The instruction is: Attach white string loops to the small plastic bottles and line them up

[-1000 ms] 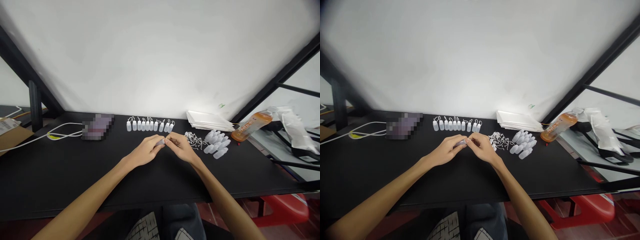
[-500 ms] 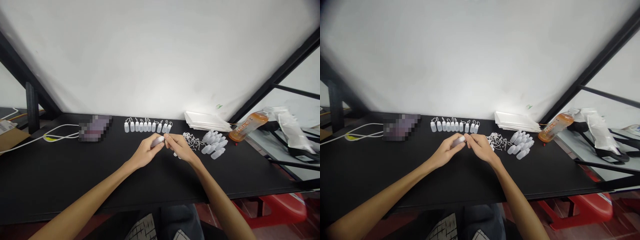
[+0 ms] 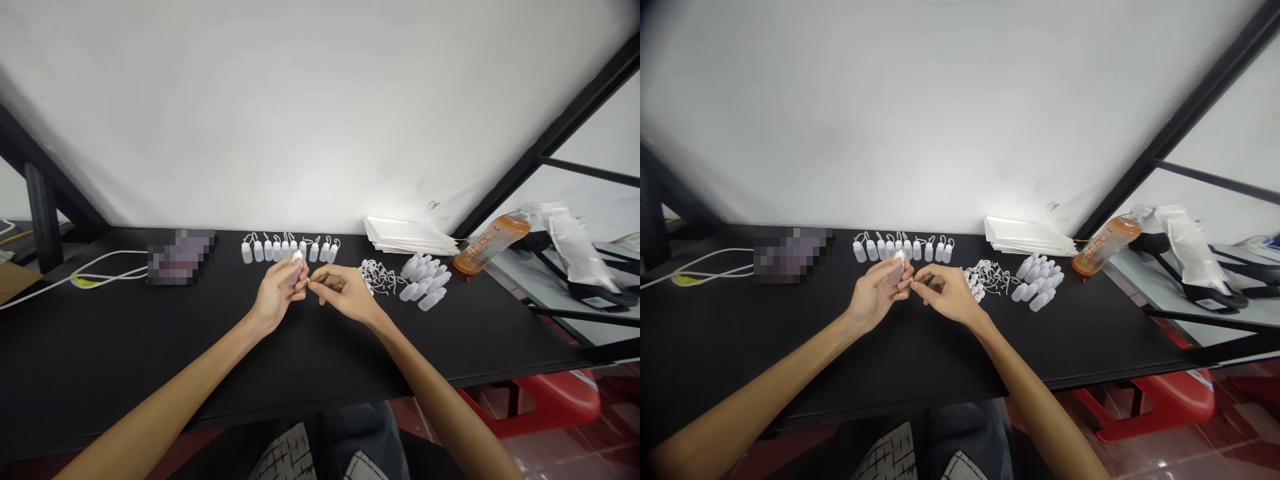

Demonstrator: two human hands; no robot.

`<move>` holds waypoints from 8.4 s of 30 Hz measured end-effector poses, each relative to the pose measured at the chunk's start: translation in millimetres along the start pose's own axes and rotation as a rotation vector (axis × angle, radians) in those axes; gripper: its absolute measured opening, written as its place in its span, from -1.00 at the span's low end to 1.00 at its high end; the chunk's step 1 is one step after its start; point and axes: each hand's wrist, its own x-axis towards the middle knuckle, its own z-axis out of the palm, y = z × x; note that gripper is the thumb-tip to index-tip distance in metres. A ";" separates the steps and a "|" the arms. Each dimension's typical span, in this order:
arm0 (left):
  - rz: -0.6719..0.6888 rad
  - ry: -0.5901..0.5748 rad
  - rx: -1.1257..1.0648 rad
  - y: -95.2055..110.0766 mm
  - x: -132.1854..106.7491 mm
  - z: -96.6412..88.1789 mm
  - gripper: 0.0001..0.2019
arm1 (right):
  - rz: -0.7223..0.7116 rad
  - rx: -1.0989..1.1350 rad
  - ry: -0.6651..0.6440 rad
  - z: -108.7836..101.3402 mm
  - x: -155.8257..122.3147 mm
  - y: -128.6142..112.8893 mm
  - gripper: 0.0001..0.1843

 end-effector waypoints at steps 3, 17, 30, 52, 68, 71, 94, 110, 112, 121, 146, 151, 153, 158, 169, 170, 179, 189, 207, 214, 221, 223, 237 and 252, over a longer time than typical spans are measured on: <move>0.028 0.001 0.008 -1.4 -0.4 1.0 -0.78 | -0.021 0.002 0.070 2.4 1.0 0.2 -0.79; 0.003 0.051 0.289 -0.4 1.0 -2.8 -0.83 | 0.034 0.181 0.292 -9.3 4.3 -2.6 -0.74; -0.037 0.002 0.512 -6.8 1.0 -8.8 -0.84 | 0.000 0.257 0.175 -10.8 2.5 -4.7 -0.73; 0.031 0.076 0.928 3.0 -2.0 -5.8 -0.79 | -0.077 -0.112 0.071 -14.7 -0.8 4.9 -0.86; -0.094 0.052 0.824 -1.2 -2.7 -7.8 -0.80 | 0.026 0.066 -0.020 -6.8 -0.5 16.5 -0.76; -0.101 0.053 0.822 -2.8 -2.5 -8.7 -0.82 | 0.019 0.060 -0.040 -5.9 -0.8 15.6 -0.76; 0.004 -0.130 0.713 1.7 0.6 -15.2 -0.66 | -0.071 -0.043 0.047 -19.5 0.5 8.9 -0.78; -0.167 -0.138 0.413 2.6 -1.9 -1.4 -0.73 | -0.171 -0.155 0.031 -28.9 3.5 4.7 -0.77; -0.164 -0.134 0.414 1.9 -1.7 -2.2 -0.73 | -0.172 -0.153 0.034 -29.0 3.7 4.4 -0.75; -0.163 -0.129 0.404 -1.9 0.8 -6.0 -0.76 | -0.199 -0.195 0.037 -29.5 3.9 7.7 -0.79; -0.159 -0.136 0.349 -4.1 1.6 -7.8 -0.77 | -0.304 -0.308 0.094 -29.7 3.5 8.9 -0.81; -0.166 -0.132 0.352 -4.1 2.5 -6.2 -0.77 | -0.299 -0.303 0.103 -29.8 4.3 8.0 -0.81; -0.167 -0.129 0.354 -4.3 2.5 -6.0 -0.77 | -0.296 -0.308 0.105 -30.2 4.6 7.5 -0.81; -0.170 -0.126 0.388 -3.6 2.6 -8.0 -0.75 | -0.262 -0.283 0.103 -30.5 4.9 7.3 -0.81; -0.058 -0.193 0.512 1.8 5.7 -16.3 -0.59 | -0.088 0.164 0.193 -54.3 3.5 5.0 -0.74; -0.058 -0.183 0.522 1.7 6.0 -16.8 -0.58 | -0.085 0.172 0.226 -59.3 3.7 5.1 -0.73; -0.051 -0.214 0.670 0.2 6.0 -17.4 -0.55 | -0.004 -0.149 0.423 -90.0 10.8 13.2 -0.64; -0.079 -0.312 0.779 -7.4 3.4 -20.5 -0.45 | -0.013 -0.673 0.463 -126.6 40.9 19.2 -0.73; -0.026 -0.353 0.982 -6.5 3.0 -19.4 -0.48 | 0.060 -0.995 0.493 -67.4 41.9 30.7 -0.76; 0.027 -0.338 0.988 -9.7 4.8 -21.4 -0.51 | 0.033 -0.939 0.449 -63.5 43.5 37.4 -0.78; 0.031 -0.332 1.000 -10.9 5.0 -21.5 -0.51 | -0.003 -0.889 0.457 -64.2 44.1 41.5 -0.75; 0.027 -0.333 1.002 -11.1 5.1 -22.0 -0.51 | -0.018 -0.876 0.468 -65.8 43.6 40.9 -0.73; -0.001 -0.324 1.018 -6.0 6.0 -23.1 -0.48 | 0.354 -1.105 0.743 -151.8 12.6 27.0 -0.75; -0.009 -0.311 1.016 -3.2 5.8 -23.0 -0.51 | 0.752 -1.141 0.554 -193.6 -5.5 48.8 -0.68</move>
